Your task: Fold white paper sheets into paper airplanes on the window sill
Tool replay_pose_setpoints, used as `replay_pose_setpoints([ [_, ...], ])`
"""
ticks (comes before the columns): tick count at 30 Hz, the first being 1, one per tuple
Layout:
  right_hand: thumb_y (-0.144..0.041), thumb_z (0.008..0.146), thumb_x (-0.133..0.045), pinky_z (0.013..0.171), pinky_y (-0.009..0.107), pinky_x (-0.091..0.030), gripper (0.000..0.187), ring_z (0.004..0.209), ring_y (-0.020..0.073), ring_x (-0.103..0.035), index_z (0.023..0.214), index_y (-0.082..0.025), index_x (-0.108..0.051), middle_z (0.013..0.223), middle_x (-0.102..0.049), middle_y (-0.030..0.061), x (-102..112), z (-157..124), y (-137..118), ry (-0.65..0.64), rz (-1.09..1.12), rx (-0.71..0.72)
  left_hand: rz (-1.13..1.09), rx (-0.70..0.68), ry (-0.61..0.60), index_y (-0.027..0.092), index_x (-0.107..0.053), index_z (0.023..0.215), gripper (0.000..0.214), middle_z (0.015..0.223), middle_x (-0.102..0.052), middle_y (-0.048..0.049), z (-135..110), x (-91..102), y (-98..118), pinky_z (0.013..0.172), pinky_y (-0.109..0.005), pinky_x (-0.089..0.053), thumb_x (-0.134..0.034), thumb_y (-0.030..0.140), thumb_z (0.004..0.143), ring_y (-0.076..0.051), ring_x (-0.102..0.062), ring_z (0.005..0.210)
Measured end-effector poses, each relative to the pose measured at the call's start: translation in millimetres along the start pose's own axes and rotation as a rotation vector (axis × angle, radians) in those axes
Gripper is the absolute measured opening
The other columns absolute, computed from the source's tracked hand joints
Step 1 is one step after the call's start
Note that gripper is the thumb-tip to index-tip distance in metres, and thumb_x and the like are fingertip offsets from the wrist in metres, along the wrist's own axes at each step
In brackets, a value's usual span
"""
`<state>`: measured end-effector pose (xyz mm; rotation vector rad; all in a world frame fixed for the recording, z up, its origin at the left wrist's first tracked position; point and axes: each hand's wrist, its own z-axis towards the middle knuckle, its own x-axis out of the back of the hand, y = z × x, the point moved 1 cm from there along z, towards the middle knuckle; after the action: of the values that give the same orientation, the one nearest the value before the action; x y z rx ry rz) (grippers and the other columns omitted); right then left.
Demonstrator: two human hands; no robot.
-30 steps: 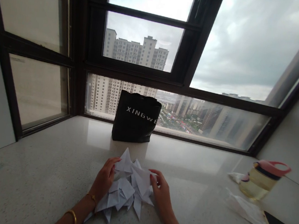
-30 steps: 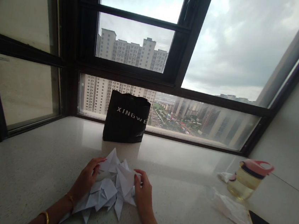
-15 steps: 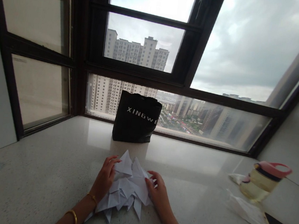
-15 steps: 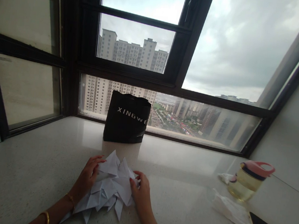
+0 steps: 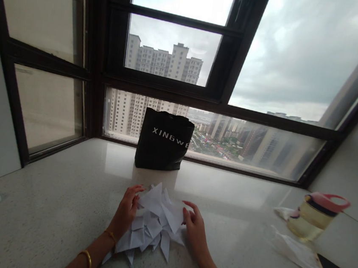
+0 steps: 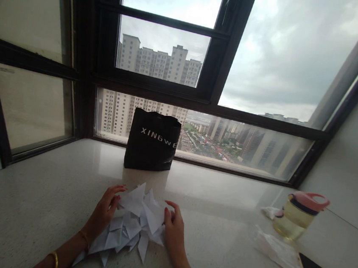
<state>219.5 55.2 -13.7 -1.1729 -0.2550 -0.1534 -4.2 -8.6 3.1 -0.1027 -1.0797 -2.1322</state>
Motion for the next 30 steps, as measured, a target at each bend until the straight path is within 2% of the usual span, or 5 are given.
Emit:
replay_pose_setpoints([
  [6,-0.052,0.078,-0.042,0.072,0.035,-0.044,0.042,0.082,0.0228,-0.055,0.094,-0.019,-0.062,0.086,-0.062,0.0076,-0.4,2.5,5.6,0.040,-0.219,0.105,0.106,0.039,-0.026,0.020,-0.054,0.102,0.028,0.117,-0.049,-0.0088,-0.3,5.6,7.0,0.078,-0.030,-0.048,-0.033,0.021,0.083,-0.018,-0.056,0.096],
  [12,-0.048,0.074,-0.051,0.088,0.041,-0.038,0.051,0.104,0.0281,-0.050,0.116,-0.018,-0.053,0.106,-0.060,0.0113,-8.4,-0.8,17.0,0.049,-0.439,0.096,0.417,0.108,-0.315,0.022,-0.054,0.108,0.035,0.119,-0.053,-0.0104,-7.6,2.3,15.4,0.085,-0.040,-0.042,-0.043,0.040,0.080,-0.027,-0.053,0.104],
  [19,-0.023,0.070,-0.052,0.080,0.033,-0.046,0.051,0.102,0.0223,-0.053,0.121,-0.023,-0.049,0.116,-0.056,0.0062,-22.2,-14.1,-4.6,-0.154,-0.163,0.182,0.244,-0.024,-0.576,0.026,-0.030,0.132,0.070,0.140,-0.030,-0.0098,-29.2,-18.7,26.9,0.097,-0.043,-0.031,-0.059,0.042,0.071,-0.028,-0.035,0.123],
  [26,-0.034,0.076,-0.049,0.065,0.028,-0.051,0.041,0.080,0.0189,-0.061,0.114,-0.019,-0.047,0.101,-0.062,0.0071,-21.9,-15.4,-26.9,-0.160,0.209,0.030,0.120,-0.198,-0.447,0.021,-0.022,0.136,0.067,0.141,-0.026,-0.0112,-21.3,-18.1,30.4,0.103,-0.040,-0.028,-0.053,0.032,0.078,-0.023,-0.026,0.128],
  [30,-0.045,0.079,-0.044,0.069,0.032,-0.050,0.036,0.083,0.0212,-0.059,0.097,-0.017,-0.058,0.092,-0.062,0.0090,-17.8,-10.9,-21.2,-0.098,0.103,0.030,0.271,-0.103,-0.359,0.024,-0.020,0.136,0.061,0.142,-0.024,-0.0114,-7.3,-2.9,27.4,0.101,-0.052,-0.023,-0.043,0.042,0.083,-0.028,-0.025,0.128],
])
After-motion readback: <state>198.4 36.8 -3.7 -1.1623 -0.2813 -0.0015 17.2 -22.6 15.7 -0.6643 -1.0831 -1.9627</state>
